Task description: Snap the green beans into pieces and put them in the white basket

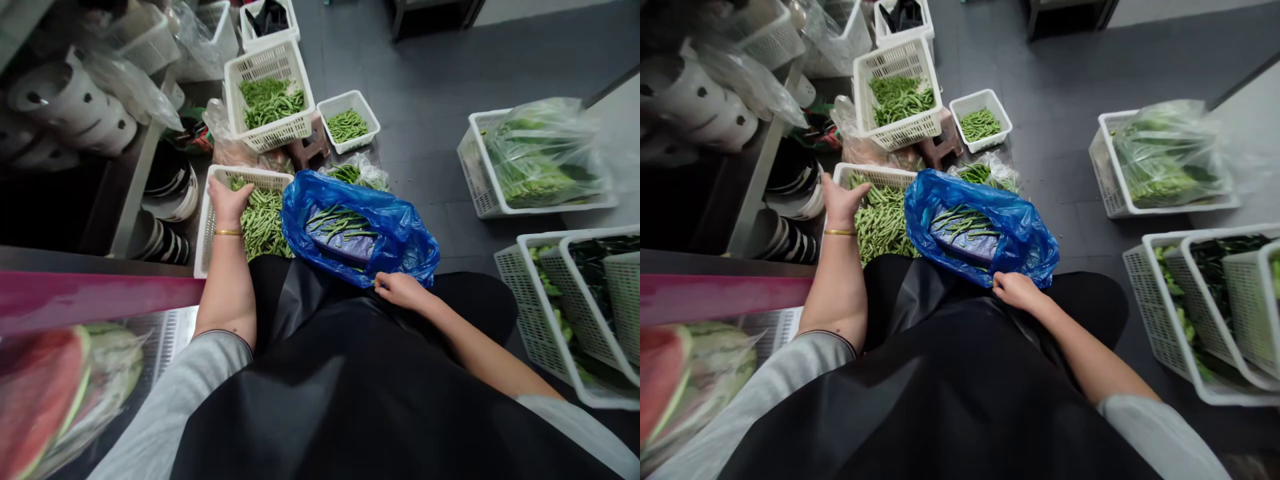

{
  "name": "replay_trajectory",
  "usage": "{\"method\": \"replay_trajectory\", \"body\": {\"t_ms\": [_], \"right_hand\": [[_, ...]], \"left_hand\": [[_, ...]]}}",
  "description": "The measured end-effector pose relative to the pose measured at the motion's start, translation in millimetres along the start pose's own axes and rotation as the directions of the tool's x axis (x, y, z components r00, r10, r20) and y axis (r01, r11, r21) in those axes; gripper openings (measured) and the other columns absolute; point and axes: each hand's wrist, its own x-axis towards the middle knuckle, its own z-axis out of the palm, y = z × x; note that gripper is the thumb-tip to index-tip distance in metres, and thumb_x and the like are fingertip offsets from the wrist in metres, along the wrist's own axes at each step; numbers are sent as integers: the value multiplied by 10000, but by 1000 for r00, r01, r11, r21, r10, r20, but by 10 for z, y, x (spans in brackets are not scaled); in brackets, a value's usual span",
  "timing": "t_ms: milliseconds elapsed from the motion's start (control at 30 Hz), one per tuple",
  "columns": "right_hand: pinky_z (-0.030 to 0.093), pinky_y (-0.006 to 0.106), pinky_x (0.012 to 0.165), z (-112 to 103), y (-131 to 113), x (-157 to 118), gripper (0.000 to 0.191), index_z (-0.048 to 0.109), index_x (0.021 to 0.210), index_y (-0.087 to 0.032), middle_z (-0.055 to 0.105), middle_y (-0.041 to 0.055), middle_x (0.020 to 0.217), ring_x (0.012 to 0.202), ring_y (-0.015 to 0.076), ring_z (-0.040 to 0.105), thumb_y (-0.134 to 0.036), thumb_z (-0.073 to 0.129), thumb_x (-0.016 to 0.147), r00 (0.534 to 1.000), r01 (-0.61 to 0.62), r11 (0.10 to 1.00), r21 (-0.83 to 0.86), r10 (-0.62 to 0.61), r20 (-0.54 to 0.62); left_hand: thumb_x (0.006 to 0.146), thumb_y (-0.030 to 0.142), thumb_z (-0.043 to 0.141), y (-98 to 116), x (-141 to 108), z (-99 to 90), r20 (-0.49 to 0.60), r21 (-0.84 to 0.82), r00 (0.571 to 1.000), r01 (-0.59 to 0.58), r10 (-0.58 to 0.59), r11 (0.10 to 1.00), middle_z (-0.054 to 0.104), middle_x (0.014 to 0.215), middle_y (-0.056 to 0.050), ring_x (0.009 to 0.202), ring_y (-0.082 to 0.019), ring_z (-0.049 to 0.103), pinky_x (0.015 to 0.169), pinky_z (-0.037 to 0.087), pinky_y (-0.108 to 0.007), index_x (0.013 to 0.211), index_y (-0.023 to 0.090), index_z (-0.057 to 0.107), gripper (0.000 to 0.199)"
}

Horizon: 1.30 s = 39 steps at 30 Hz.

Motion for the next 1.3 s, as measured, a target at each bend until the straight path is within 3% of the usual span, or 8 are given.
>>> {"method": "replay_trajectory", "body": {"t_ms": [167,300,500,667,800,967,1167,1300], "right_hand": [[433,297,632,-203,-44,280,199,680,830,-143,691,162,866,844,269,651,-242,508,839,983,14,973,-231,29,180],[465,312,685,-336,-130,862,318,622,1013,-124,657,189,998,894,263,646,-270,355,921,996,-26,963,-270,0,-94],[461,321,701,-385,-226,1552,298,561,1057,-55,631,211,998,897,274,645,-100,324,882,996,4,943,-333,-32,-79],[450,297,675,-565,-271,1155,292,535,1093,-86,624,178,1027,881,255,634,-204,352,899,961,14,957,-291,-93,-260],[464,265,681,-436,-383,413,224,574,975,-144,651,109,912,812,190,625,-237,390,889,783,191,976,-108,-218,-582],[493,328,811,4,-494,-152,212,577,981,-187,662,102,952,934,190,614,-162,407,858,631,538,842,25,-383,-675],[490,263,574,-31,-429,-354,212,586,920,-174,652,26,730,556,137,611,-308,444,839,875,239,747,620,110,-471],[400,227,516,-56,-510,-421,277,592,691,-175,593,-4,584,500,120,551,-372,461,835,930,222,834,505,-26,-366]], "left_hand": [[659,218,738,64,-515,217,203,-212,974,-53,97,976,601,928,-33,896,-156,542,862,399,-303,1053,154,558,438],[661,269,705,97,-1333,530,674,-300,739,300,-21,905,624,693,-14,633,-125,577,643,438,-248,865,144,648,245],[636,211,718,2,-1829,624,886,-166,451,530,-110,832,643,650,-22,538,-104,586,536,425,-199,778,127,665,173],[681,344,701,-37,-1885,649,935,-60,279,732,-219,679,655,644,-62,526,-114,607,466,428,-181,795,104,658,269],[731,479,631,74,-1988,683,966,-71,184,865,-181,497,668,718,-99,579,-139,632,455,447,-196,826,90,655,401],[679,276,730,268,-2164,607,963,-165,240,888,-127,429,617,605,-29,496,-68,555,467,417,-164,779,82,646,234],[655,201,738,416,-2229,407,879,-342,449,827,-160,446,660,713,-34,566,-64,582,536,444,-169,792,101,638,197],[654,200,736,445,-2296,304,859,-376,490,798,-145,472,658,701,-29,578,-73,590,574,466,-185,804,103,638,204]]}}
